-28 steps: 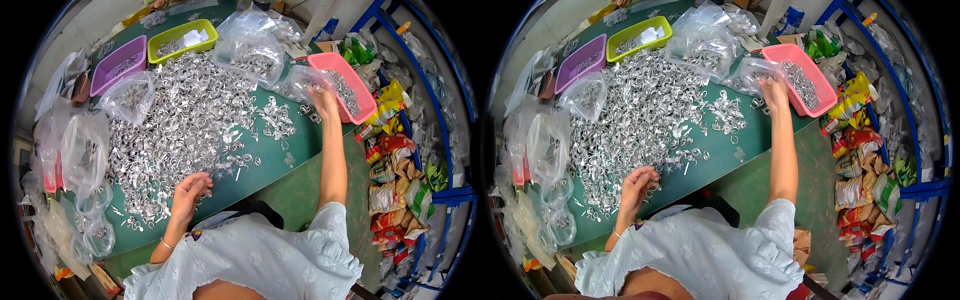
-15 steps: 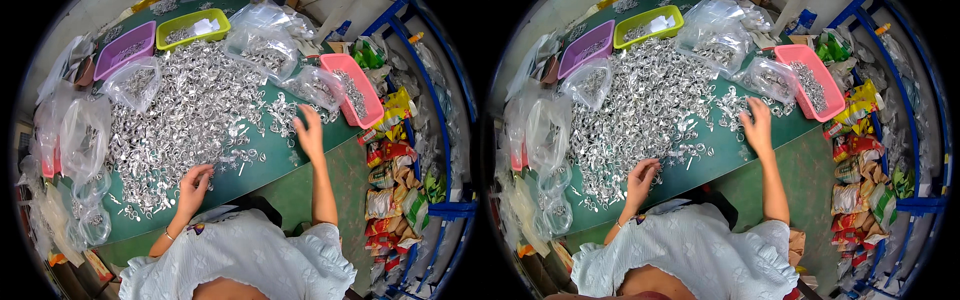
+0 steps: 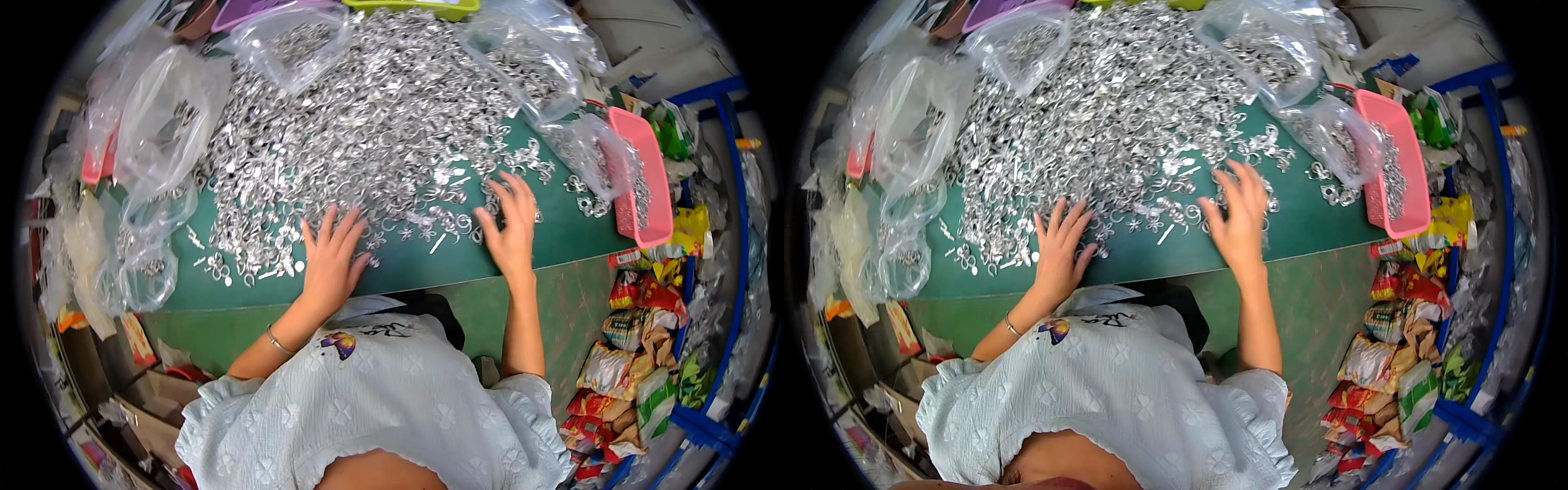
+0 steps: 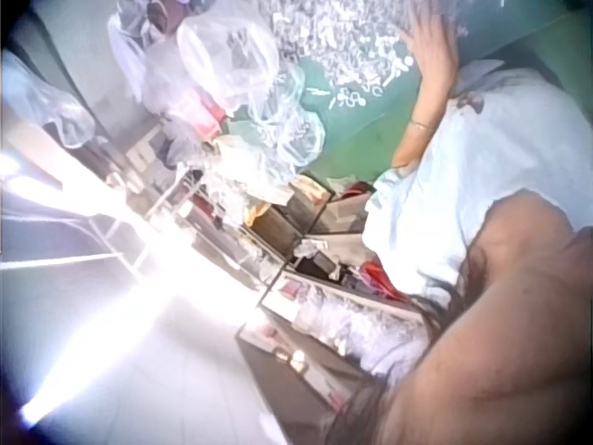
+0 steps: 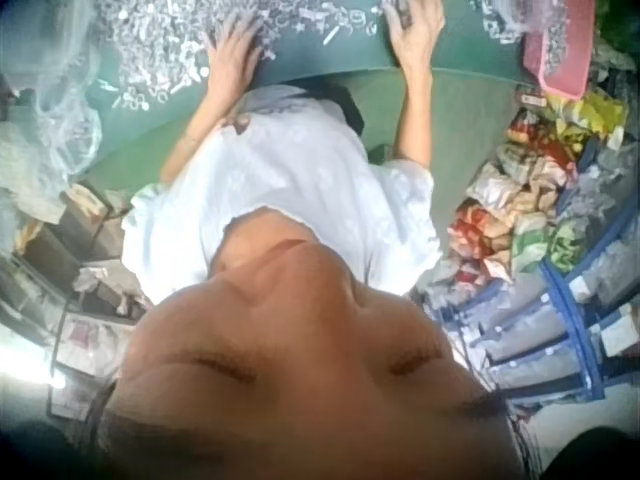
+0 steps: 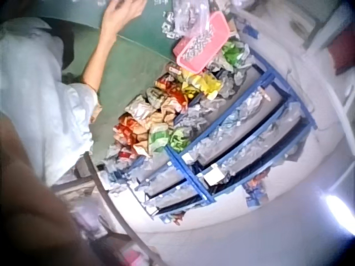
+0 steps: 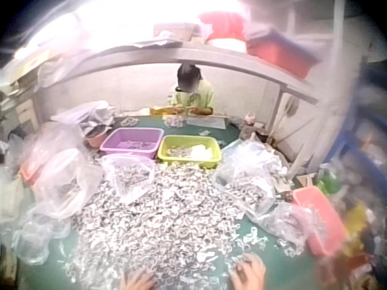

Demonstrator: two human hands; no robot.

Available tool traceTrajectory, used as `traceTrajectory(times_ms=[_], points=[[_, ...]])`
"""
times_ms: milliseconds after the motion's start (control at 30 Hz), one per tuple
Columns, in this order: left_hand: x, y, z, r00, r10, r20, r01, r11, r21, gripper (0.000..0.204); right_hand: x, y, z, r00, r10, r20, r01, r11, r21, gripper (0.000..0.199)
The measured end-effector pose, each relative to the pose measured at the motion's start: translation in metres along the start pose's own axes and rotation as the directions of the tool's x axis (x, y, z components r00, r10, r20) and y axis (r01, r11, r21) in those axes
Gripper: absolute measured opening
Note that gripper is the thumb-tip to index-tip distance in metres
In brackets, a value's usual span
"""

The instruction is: The person assembles small silver keychains by hand, picking up metal rings and circular components from a large pile on a green table and linking them together. The person places the assembled keychains into a pink plastic basket on the right side of the table.

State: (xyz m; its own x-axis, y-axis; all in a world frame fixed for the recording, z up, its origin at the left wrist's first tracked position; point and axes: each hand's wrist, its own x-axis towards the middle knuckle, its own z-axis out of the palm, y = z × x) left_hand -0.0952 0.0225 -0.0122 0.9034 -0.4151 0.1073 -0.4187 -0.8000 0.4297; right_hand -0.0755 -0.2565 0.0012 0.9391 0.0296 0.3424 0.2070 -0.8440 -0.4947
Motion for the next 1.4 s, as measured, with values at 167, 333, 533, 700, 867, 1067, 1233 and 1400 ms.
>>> traceTrajectory(times_ms=[167,333,533,700,867,1067,1233,1400], points=[[0.001,-0.010,0.000,1.000,-0.021,0.014,0.019,0.988,0.154,0.045,0.007,-0.054,0.033,0.912,-0.285,0.297,0.267,0.959,0.100,0.050],[-0.013,-0.026,-0.005,0.995,-0.089,-0.036,0.093,0.983,0.161,0.040,-0.004,-0.031,0.043,0.926,-0.254,0.280,0.268,0.963,-0.016,0.038],[-0.010,-0.039,-0.011,0.973,-0.182,-0.143,0.189,0.981,0.037,0.044,-0.001,-0.016,0.035,0.980,-0.162,0.119,0.180,0.970,-0.165,0.030],[0.000,-0.053,-0.012,0.945,-0.226,-0.236,0.244,0.969,0.049,0.048,0.005,-0.050,0.046,0.993,-0.113,-0.039,0.115,0.991,0.061,0.029],[0.003,-0.049,-0.015,0.942,-0.236,-0.240,0.254,0.966,0.048,0.051,0.013,-0.067,0.072,0.956,-0.274,0.101,0.279,0.959,-0.044,0.018],[-0.037,-0.029,-0.019,0.991,-0.002,-0.131,-0.030,0.970,-0.240,0.043,0.005,-0.046,0.059,0.988,-0.149,-0.042,0.142,0.979,-0.145,0.012],[-0.039,-0.046,-0.008,0.987,-0.040,-0.156,0.065,0.985,0.160,0.036,0.001,-0.066,0.058,0.991,-0.127,-0.030,0.125,0.990,-0.065,0.020],[-0.026,-0.054,-0.005,0.958,-0.001,-0.288,0.034,0.994,0.108,0.033,0.006,-0.093,0.077,0.903,-0.371,0.217,0.360,0.929,0.089,0.022]])
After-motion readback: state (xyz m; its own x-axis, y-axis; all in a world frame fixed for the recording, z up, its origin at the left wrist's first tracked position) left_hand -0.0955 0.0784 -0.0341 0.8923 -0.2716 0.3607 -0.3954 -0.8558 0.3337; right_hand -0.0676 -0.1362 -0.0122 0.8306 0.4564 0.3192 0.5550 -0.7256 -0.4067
